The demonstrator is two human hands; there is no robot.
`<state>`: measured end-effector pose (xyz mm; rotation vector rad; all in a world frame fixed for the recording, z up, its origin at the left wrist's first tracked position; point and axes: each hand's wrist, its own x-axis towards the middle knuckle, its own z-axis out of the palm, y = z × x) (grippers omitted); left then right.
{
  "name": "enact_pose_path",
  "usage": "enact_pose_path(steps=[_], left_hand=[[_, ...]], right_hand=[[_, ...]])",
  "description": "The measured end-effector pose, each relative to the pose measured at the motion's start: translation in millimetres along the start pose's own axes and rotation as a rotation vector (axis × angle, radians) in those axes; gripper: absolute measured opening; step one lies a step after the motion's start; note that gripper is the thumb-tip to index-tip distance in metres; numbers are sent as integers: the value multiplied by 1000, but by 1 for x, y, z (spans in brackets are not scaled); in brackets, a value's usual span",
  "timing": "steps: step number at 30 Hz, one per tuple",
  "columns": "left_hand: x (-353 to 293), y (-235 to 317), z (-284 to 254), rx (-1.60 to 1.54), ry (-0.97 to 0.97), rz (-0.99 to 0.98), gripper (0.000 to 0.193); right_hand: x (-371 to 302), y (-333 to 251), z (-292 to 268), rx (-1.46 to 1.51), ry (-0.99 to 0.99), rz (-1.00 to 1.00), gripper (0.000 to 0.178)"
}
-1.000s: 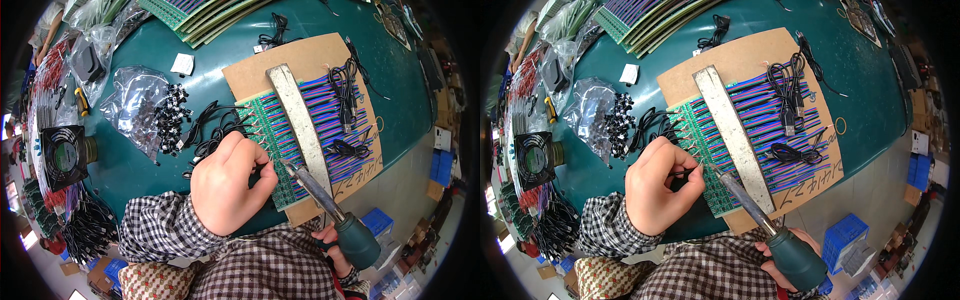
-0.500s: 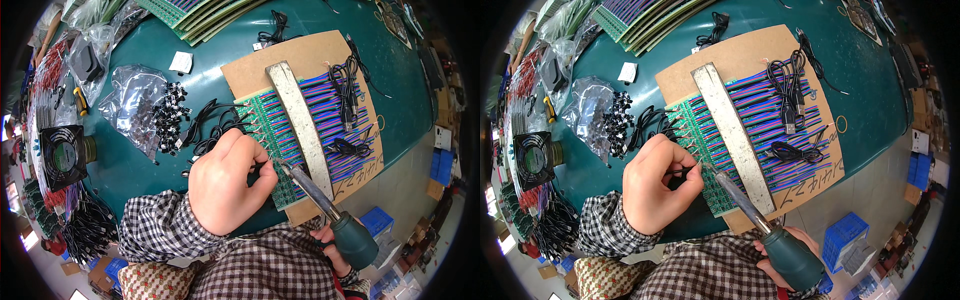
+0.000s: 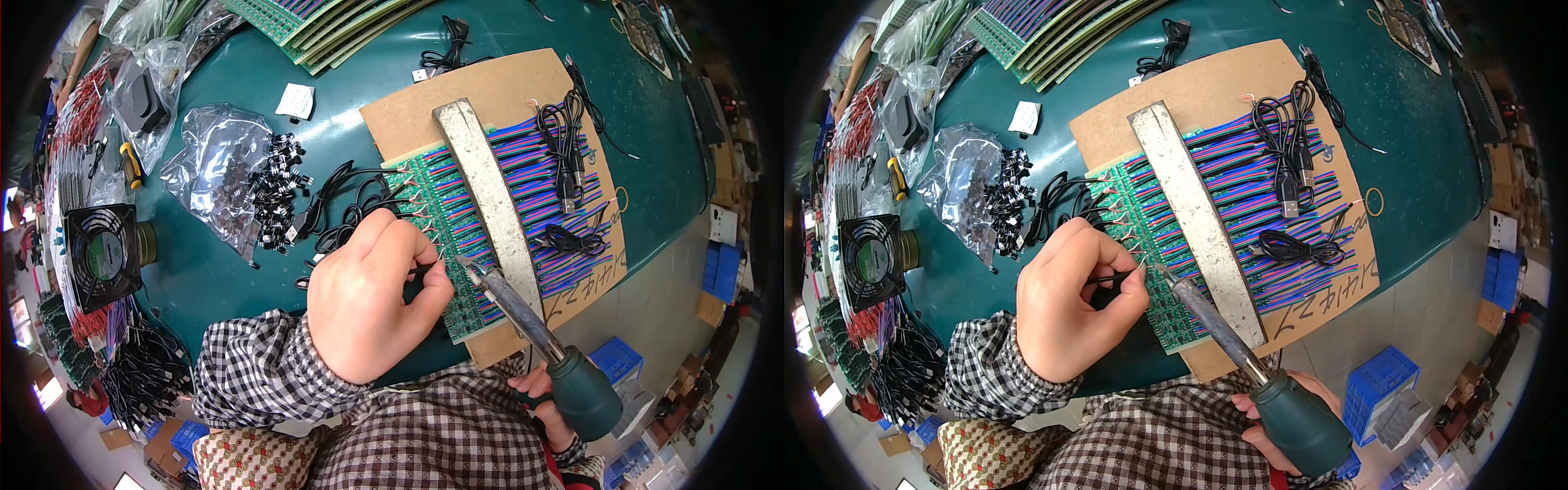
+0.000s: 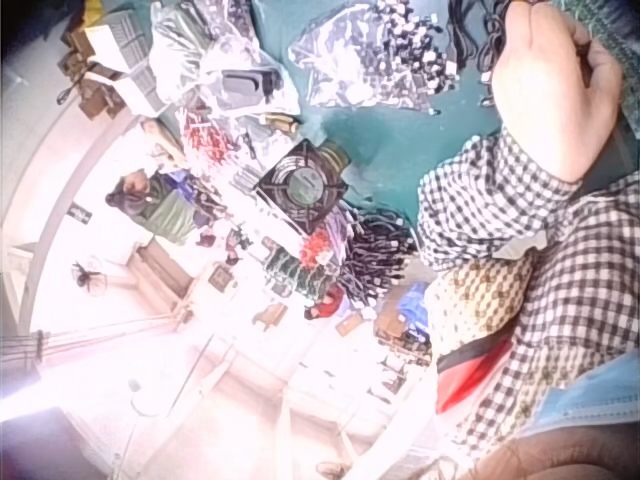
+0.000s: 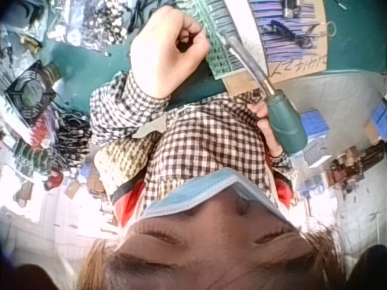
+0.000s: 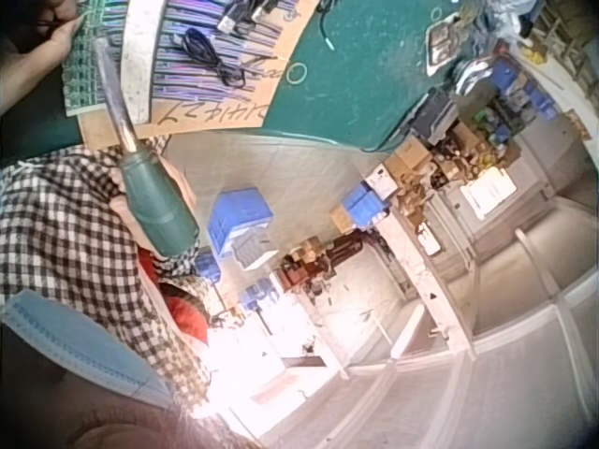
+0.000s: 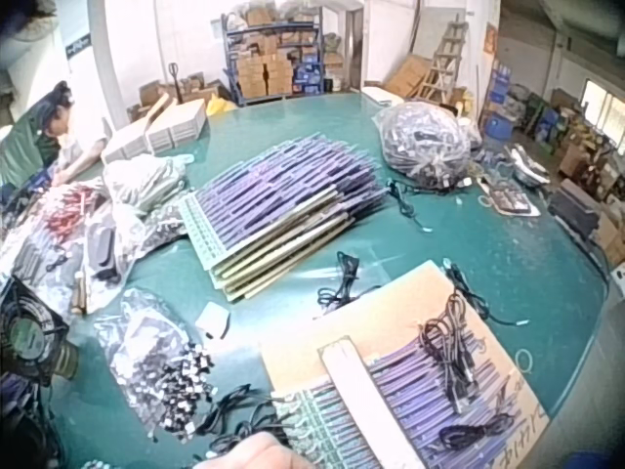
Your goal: The person solders individual wires onto a series of circuit boards aligned on a wooden block using a handheld soldering gun.
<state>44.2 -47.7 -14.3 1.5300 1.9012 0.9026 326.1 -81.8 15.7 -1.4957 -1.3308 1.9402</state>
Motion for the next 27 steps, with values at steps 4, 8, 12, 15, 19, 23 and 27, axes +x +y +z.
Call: enact_pose_path(steps=[4, 8, 12, 15, 19, 23, 27], left_hand=[[2, 2, 1, -6, 11, 38, 15], [1, 13, -2, 20, -10, -34, 16], [-2, 43, -12, 198, 47, 260, 33], [20, 76, 12, 121, -74, 498, 33], [63, 72, 46, 311, -216, 533, 22], [46, 70, 32, 81, -50, 667, 26], [12, 78, 14, 58, -43, 707, 26]], right_hand=[[-2, 8, -8, 77, -30, -92, 52], [14, 12, -12, 428, 27, -344, 61], [35, 2, -14, 587, 296, -625, 54], [42, -5, -22, 684, 345, -650, 51], [43, 3, -39, 657, 235, -731, 50], [38, 4, -44, 653, 416, -743, 47], [51, -33, -33, 394, 545, -654, 42]])
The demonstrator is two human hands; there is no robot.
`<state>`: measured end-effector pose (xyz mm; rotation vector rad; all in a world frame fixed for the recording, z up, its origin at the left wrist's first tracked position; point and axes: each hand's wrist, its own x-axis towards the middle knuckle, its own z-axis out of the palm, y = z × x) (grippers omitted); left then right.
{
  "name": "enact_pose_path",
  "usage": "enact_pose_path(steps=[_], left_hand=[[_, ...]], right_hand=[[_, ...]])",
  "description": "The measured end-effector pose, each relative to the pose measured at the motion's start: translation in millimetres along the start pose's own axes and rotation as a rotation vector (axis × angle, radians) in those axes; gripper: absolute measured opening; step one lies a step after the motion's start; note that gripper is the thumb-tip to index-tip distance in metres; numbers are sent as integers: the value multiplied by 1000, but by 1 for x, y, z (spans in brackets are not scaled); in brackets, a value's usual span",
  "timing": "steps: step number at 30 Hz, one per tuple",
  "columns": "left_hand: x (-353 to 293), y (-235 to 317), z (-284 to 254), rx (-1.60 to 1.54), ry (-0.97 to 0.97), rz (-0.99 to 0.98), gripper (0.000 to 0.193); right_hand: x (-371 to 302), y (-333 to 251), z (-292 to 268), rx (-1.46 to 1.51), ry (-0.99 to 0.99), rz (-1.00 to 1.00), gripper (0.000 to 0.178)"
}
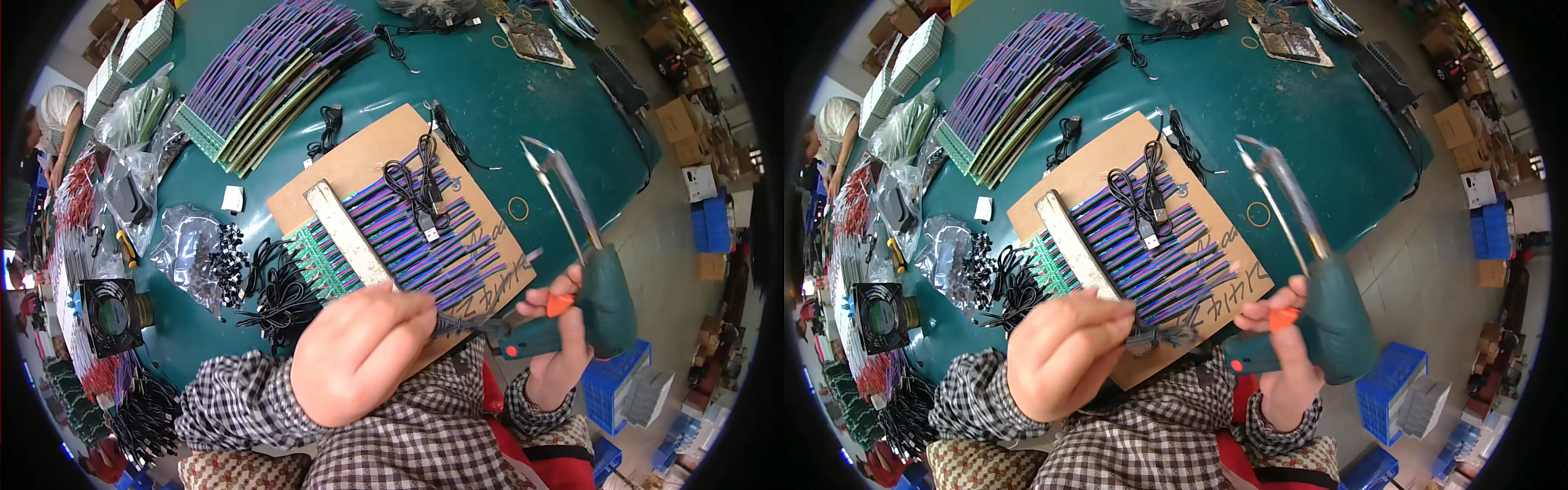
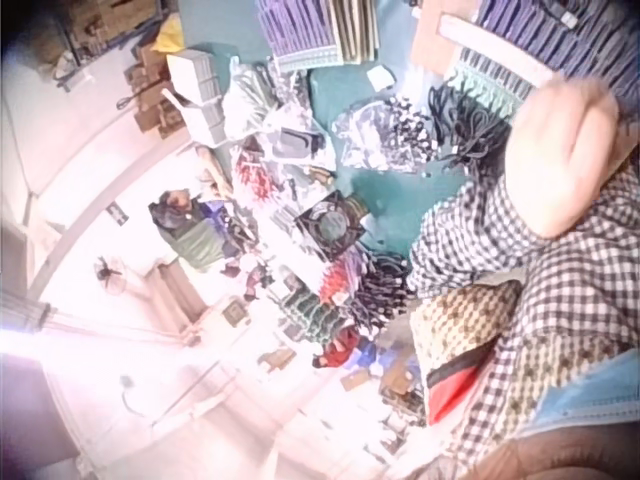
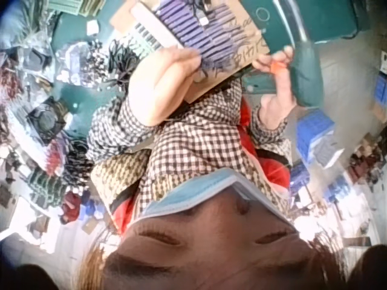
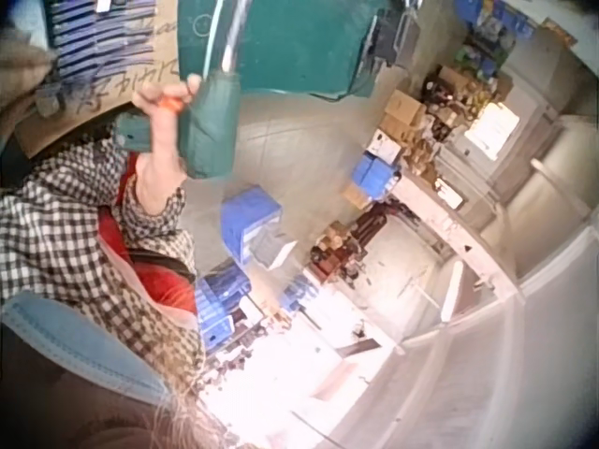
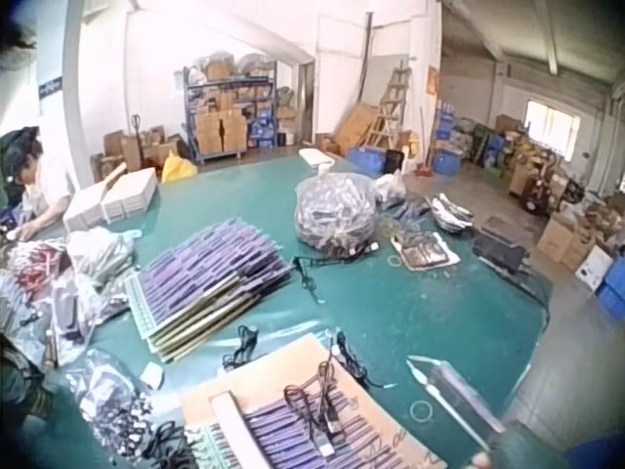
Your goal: The person solders individual wires onto a series of circuit boards aligned on a wooden block using a handheld soldering gun.
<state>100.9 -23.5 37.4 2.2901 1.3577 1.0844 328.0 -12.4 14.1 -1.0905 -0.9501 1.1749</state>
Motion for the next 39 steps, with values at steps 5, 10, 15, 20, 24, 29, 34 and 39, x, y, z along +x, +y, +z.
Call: enact_pose_path(steps=[5, 10, 15, 20, 24, 29, 34, 39], left_hand=[[-34, 1, 4, -104, 43, -1, 22], [-55, 0, -13, -311, -96, -214, 38], [-40, 9, -28, -929, -167, -379, 62], [-56, -7, -38, -1309, -201, -336, 75], [-51, 3, -25, -1369, 21, -840, 44], [-53, 11, -15, -1138, 199, -825, 25], [-55, 14, -2, -792, 273, -726, 19], [-53, 16, 3, -580, 281, -602, 19]], right_hand=[[9, -12, 38, -22, -125, 132, 53], [0, -8, 55, -61, -249, 184, 53], [-16, -11, 77, -45, -323, 266, 53], [-18, -8, 82, -60, -373, 239, 52], [-21, -6, 91, -70, -439, 265, 53], [-21, 2, 85, -112, -437, 286, 57], [-22, 0, 85, -147, -432, 232, 61], [-23, 4, 79, -149, -469, 113, 61]])
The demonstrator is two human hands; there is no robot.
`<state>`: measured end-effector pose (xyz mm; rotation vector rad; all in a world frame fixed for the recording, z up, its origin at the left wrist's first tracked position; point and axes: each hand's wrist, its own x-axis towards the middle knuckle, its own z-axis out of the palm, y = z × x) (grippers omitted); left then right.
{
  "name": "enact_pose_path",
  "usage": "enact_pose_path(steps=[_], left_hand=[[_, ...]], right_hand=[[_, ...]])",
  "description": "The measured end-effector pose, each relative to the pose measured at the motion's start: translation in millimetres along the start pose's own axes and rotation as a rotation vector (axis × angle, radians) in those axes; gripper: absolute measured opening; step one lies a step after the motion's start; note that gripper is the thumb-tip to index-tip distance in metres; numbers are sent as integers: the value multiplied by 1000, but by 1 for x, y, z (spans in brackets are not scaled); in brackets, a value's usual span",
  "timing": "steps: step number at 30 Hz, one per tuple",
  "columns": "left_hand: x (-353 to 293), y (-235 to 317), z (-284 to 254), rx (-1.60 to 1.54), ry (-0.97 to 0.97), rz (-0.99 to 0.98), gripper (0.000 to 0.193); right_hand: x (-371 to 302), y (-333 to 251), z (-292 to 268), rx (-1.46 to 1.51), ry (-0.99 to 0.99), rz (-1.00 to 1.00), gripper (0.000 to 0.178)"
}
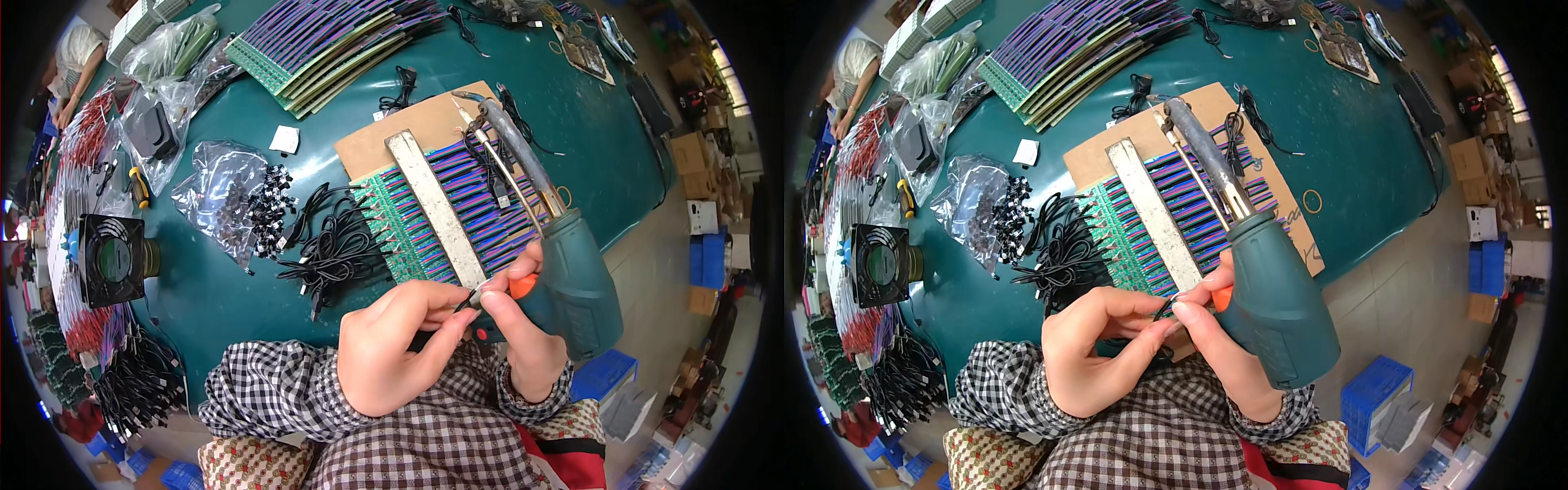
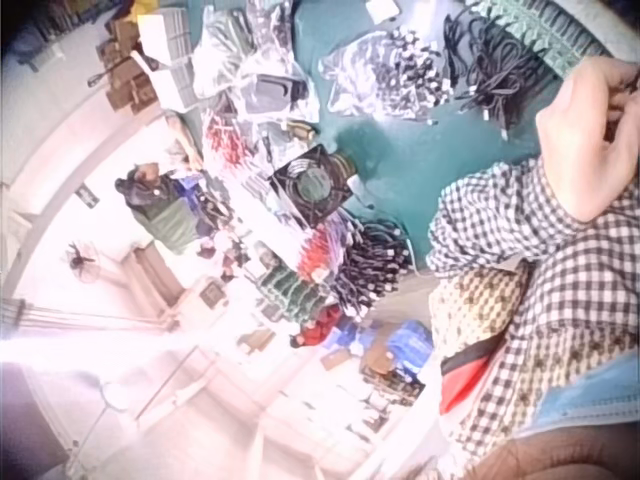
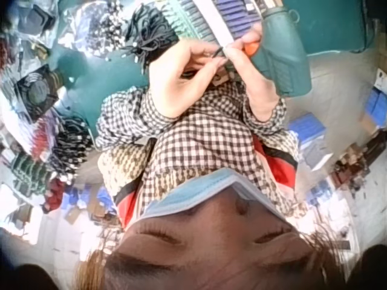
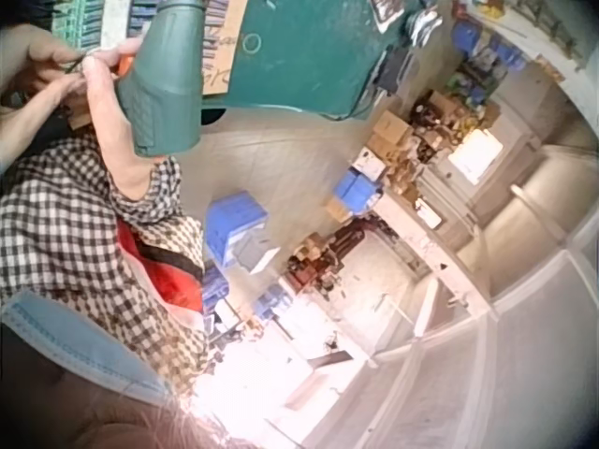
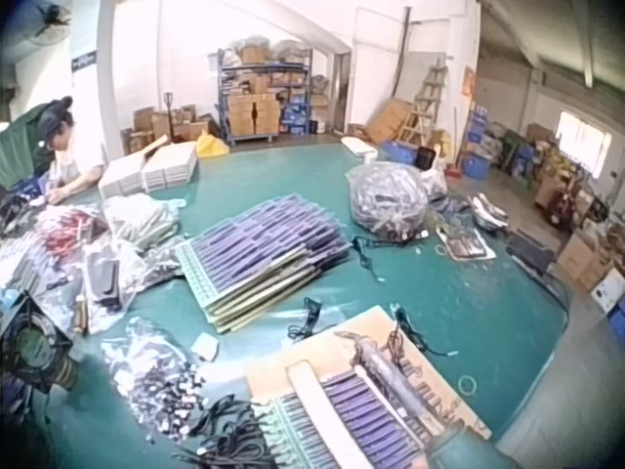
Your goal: The person solders individual wires onto a series of circuit boards aligned on a wooden block using a handheld soldering gun.
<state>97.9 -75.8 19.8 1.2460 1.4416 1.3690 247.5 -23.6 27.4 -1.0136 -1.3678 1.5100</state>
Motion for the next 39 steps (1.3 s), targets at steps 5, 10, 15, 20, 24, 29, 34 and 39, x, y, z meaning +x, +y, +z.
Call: enact_pose_path(steps=[5, 10, 15, 20, 24, 29, 34, 39], left_hand=[[-2, -1, 3, 65, 15, 45, 20], [-4, 1, 1, 86, -23, 99, 24], [-7, 1, 1, -260, -101, -172, 18], [-9, 3, 7, -805, -69, -456, 13], [-10, 6, 2, -849, -107, -538, 16], [-9, 3, -2, -969, -174, -649, 20], [-7, 4, -6, -989, -194, -729, 16], [-12, 7, -5, -785, -151, -598, 13]], right_hand=[[3, 1, 1, -22, 25, -4, 57], [1, -4, 3, 4, 94, 76, 54], [1, -6, 2, 72, 92, 134, 52], [-3, -8, 4, 139, 92, 192, 52], [-5, -10, 5, 131, 95, 234, 52], [-8, -4, 3, 117, 79, 221, 51], [-10, -6, 3, 101, 73, 277, 50], [-18, -3, 0, 122, 6, 223, 46]])
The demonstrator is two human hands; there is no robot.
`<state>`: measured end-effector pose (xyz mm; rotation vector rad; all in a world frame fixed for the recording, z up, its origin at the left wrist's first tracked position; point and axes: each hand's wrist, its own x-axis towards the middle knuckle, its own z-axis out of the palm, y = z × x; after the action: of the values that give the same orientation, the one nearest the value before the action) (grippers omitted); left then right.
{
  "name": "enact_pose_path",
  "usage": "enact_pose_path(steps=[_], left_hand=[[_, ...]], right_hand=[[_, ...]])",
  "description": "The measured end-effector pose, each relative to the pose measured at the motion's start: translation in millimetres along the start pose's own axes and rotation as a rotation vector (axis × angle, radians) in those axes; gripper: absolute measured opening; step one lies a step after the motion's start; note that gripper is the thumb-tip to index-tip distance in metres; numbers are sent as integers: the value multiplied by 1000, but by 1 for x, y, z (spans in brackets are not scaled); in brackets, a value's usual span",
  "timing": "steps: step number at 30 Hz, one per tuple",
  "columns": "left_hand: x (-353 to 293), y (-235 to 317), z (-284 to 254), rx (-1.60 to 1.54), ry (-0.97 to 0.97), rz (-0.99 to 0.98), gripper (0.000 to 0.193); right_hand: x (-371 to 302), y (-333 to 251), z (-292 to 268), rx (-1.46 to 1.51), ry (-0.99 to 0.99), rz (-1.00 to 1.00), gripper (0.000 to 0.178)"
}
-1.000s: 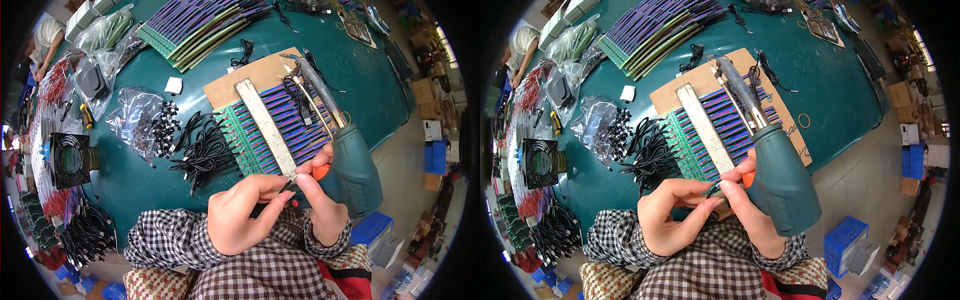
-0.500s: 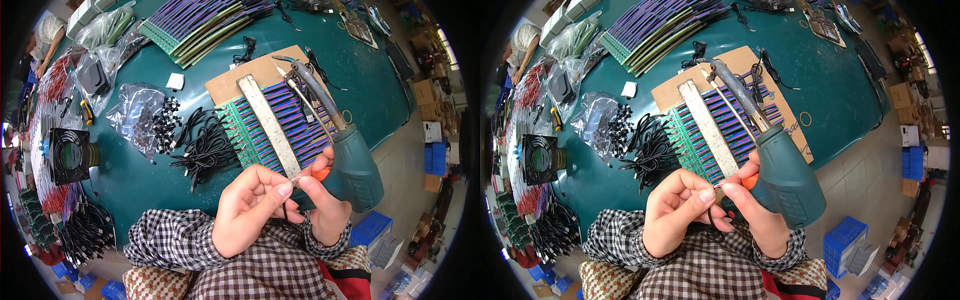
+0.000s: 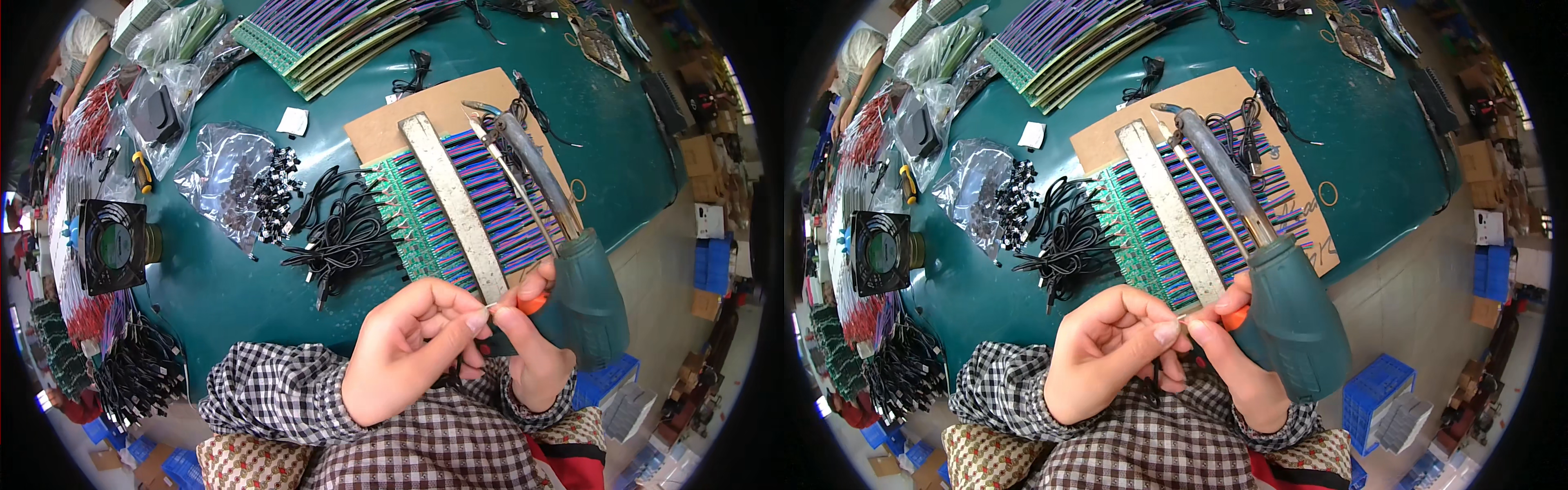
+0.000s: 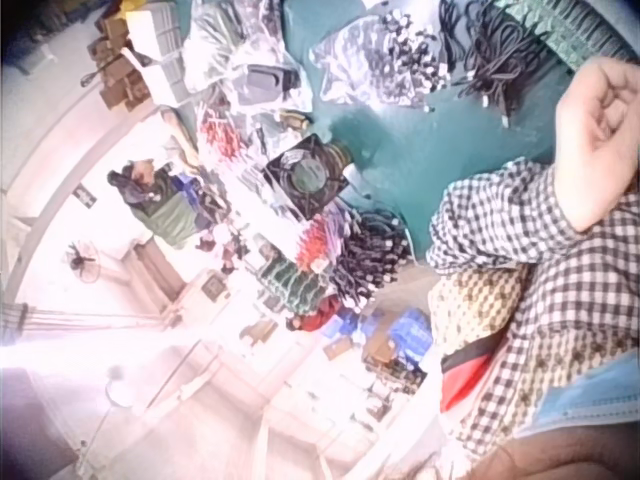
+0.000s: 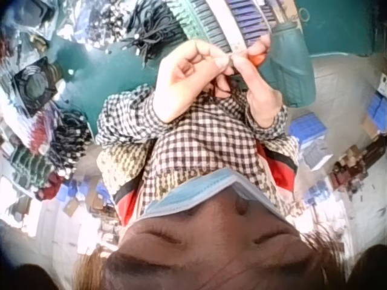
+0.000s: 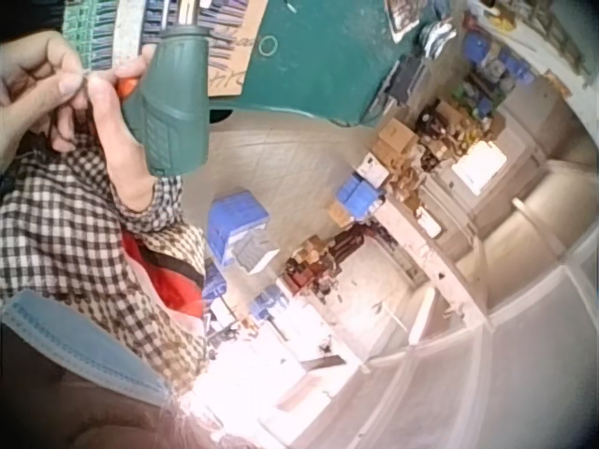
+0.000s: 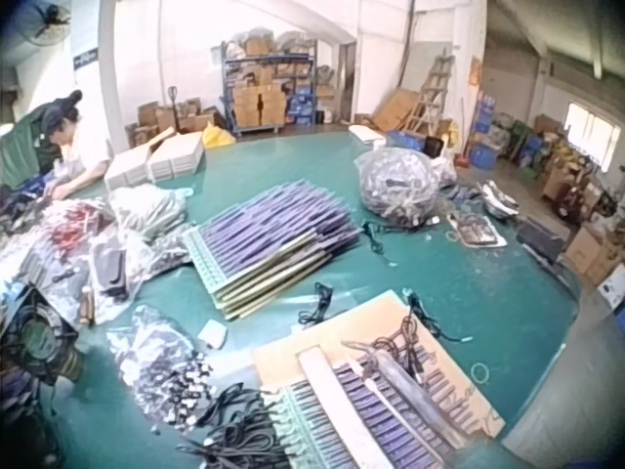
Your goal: The person solders individual wires onto a series of circuit boards aligned on a wooden block using a handheld soldering gun.
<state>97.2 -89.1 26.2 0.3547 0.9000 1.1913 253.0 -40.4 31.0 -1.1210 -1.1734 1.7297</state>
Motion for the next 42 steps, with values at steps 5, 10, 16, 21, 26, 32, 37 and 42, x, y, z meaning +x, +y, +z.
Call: enact_pose_path(steps=[5, 10, 16, 21, 26, 32, 37, 42], left_hand=[[-5, -2, -8, 135, 45, 102, 11], [-8, 1, -19, 226, 117, 110, 9], [17, 8, -41, 601, 292, 213, 9], [34, -4, -50, 724, 331, 305, 9], [44, 2, -47, 1086, 395, 437, 10], [45, 6, -46, 1123, 395, 418, 11], [45, 6, -46, 1146, 399, 443, 11], [45, 10, -44, 1211, 385, 433, 12]], right_hand=[[-4, 7, 2, -43, 47, 85, 51], [-8, 16, 3, -75, -12, 39, 34], [-15, 11, -3, -67, 95, 202, 52], [-23, 12, -18, -76, 17, 166, 46], [-34, 23, -43, -39, -121, 41, 43], [-48, 20, -51, -100, -35, 139, 52], [-53, 19, -52, -124, -7, 162, 45], [-61, 31, -73, -242, -93, 97, 36]])
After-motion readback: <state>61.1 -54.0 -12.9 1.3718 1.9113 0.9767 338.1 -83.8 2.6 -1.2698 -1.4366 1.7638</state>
